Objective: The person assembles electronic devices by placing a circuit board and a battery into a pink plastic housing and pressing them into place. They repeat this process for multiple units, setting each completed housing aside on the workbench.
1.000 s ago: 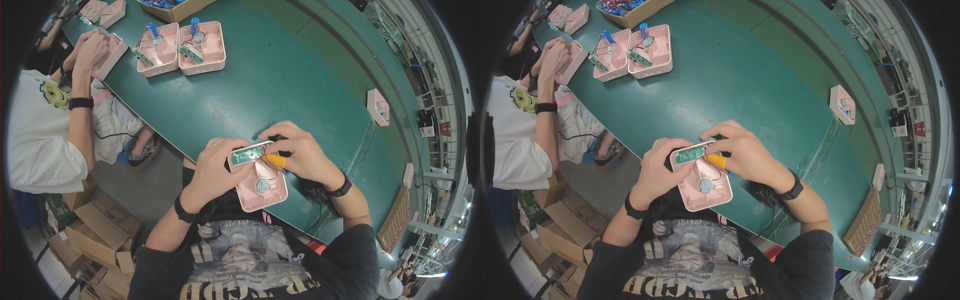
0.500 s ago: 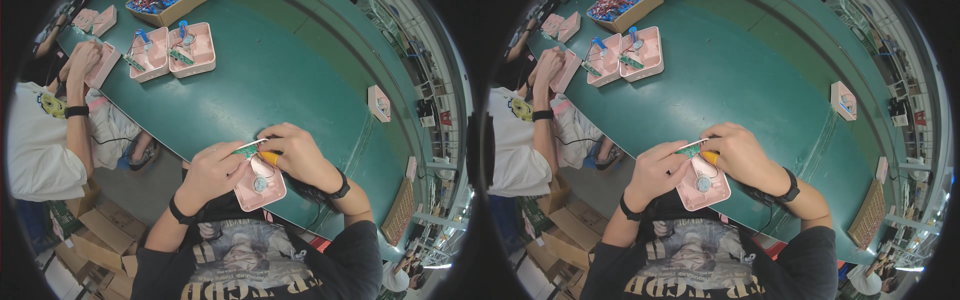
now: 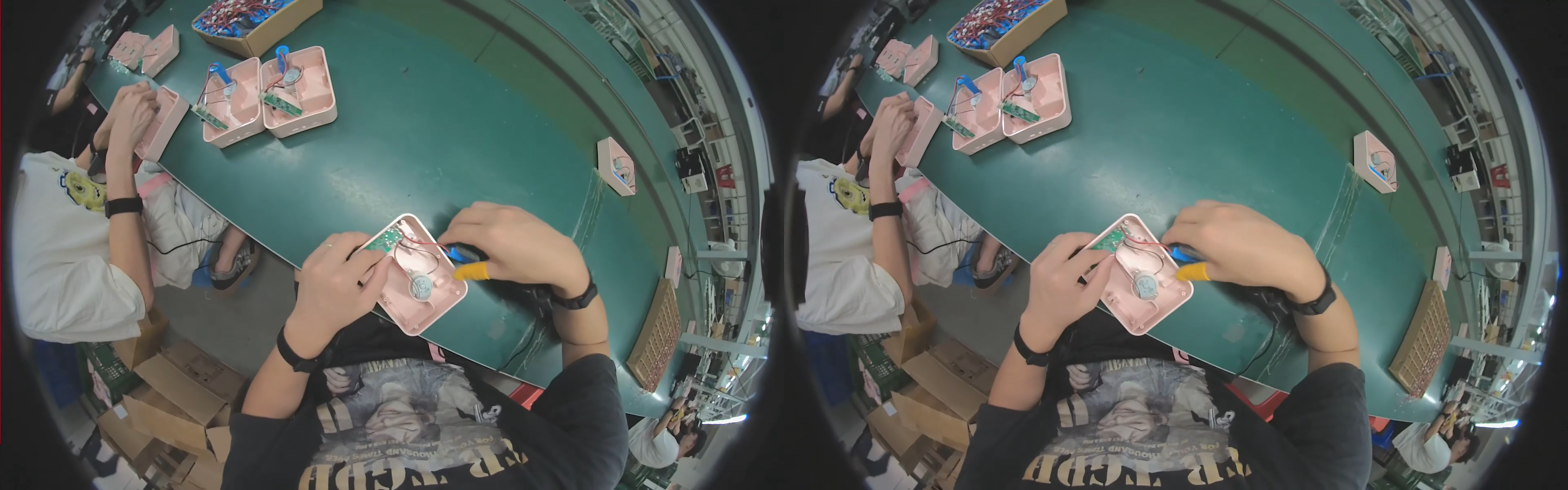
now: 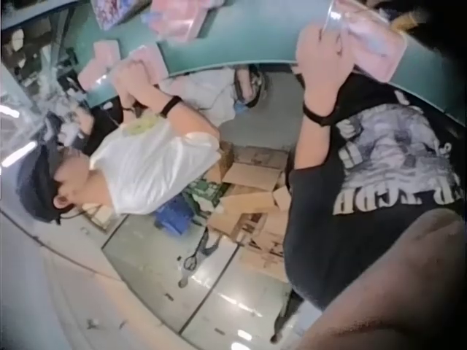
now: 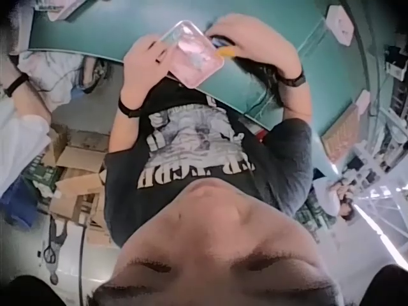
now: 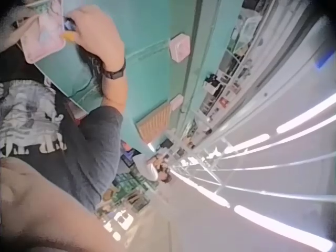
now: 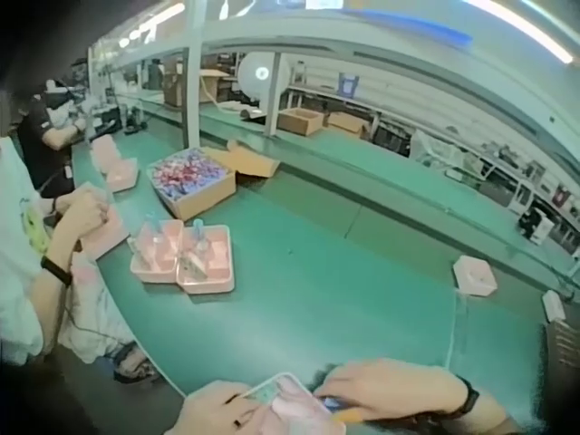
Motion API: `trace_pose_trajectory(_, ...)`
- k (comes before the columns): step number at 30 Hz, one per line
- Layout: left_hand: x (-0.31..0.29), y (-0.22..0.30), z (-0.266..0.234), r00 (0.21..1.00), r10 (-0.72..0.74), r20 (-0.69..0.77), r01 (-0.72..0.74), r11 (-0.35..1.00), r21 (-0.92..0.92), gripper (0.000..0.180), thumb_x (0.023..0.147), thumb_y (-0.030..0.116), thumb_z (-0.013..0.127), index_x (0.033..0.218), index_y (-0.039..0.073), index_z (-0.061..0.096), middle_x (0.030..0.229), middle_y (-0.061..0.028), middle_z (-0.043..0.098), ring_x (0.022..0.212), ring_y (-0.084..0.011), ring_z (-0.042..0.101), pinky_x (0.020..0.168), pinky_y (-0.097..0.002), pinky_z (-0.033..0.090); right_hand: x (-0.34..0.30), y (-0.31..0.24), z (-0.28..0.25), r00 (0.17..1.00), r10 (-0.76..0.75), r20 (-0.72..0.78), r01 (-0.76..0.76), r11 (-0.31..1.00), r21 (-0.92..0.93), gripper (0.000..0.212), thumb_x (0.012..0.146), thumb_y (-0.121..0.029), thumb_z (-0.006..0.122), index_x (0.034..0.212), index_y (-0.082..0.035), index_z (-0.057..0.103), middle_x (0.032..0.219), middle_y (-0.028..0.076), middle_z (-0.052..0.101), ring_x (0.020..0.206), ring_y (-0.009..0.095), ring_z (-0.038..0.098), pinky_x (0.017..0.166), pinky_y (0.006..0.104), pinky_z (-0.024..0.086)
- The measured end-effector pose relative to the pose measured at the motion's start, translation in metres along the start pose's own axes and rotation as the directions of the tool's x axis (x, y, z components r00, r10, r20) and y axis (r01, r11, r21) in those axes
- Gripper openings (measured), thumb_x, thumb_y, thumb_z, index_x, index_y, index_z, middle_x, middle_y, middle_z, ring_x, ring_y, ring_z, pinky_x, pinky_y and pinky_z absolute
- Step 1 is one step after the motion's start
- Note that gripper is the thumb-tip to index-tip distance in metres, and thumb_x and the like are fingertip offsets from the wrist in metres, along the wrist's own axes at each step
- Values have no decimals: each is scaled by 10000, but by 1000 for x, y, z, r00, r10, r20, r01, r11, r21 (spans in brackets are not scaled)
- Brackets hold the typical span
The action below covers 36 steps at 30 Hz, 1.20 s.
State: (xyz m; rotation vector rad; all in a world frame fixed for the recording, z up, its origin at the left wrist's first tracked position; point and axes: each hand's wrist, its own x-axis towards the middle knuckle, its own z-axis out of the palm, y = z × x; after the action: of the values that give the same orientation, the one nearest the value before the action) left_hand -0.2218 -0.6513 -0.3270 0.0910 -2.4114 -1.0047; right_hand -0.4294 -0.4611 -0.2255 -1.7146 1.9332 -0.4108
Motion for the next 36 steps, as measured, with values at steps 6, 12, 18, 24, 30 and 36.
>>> trace_pose_trajectory(6, -1, -4, 4, 998, -8, -57, 7, 1000, -12, 106, 789, 15, 819, 882, 13, 768, 930, -100, 709, 769, -270, 676, 639, -360, 542, 5, 1, 11, 991, 84, -103, -86, 996, -12, 313, 882, -215, 793, 1147, -56, 743, 1058, 95, 707, 1000, 332, 667, 860, 435, 540)
trace_pose_trajectory(12, 1, -3, 6, 996, -38, -79, 39, 999, 10, 107, 781, -2, 817, 872, 14, 763, 923, -106, 704, 779, -275, 674, 643, -362, 534, 8, -23, 20, 999, -26, -47, 19, 991, -135, 285, 874, -214, 787, 1115, -66, 751, 963, 87, 676, 914, 306, 648, 807, 415, 529)
trace_pose_trajectory(18, 1, -4, 10, 994, -38, -101, 41, 999, 30, 84, 820, -13, 800, 895, -8, 761, 934, -109, 701, 775, -256, 673, 655, -353, 535, 20, -15, 44, 989, -30, -144, 10, 991, -134, 198, 898, -163, 757, 1067, -61, 769, 928, 95, 670, 864, 283, 649, 784, 389, 525)
trace_pose_trajectory(24, -6, -16, 8, 946, -305, -109, 279, 939, -201, 66, 897, 11, 765, 941, -36, 756, 987, -110, 709, 788, -208, 668, 677, -312, 532, 20, 14, 6, 952, 227, -203, -148, 928, 342, 128, 965, -103, 715, 1056, -27, 763, 1025, 100, 744, 900, 225, 711, 805, 343, 550)
trace_pose_trajectory(30, -10, -33, 8, 916, -353, -191, 293, 913, -282, 100, 947, -6, 725, 1014, -75, 752, 1075, -135, 730, 798, -169, 671, 704, -282, 539, 27, 23, 11, 960, 228, 162, -278, 714, 643, 224, 1021, -58, 681, 1224, -1, 756, 1127, 75, 783, 1012, 151, 724, 884, 309, 572)
trace_pose_trajectory(36, -11, -37, 13, 904, -362, -226, 296, 914, -279, 100, 957, -9, 699, 1010, -83, 740, 1100, -149, 726, 846, -188, 668, 745, -292, 530, 39, 35, 49, 982, 68, 176, -188, 459, 868, 380, 1010, -19, 649, 1387, 4, 695, 1235, 149, 771, 1122, 172, 740, 930, 334, 597)
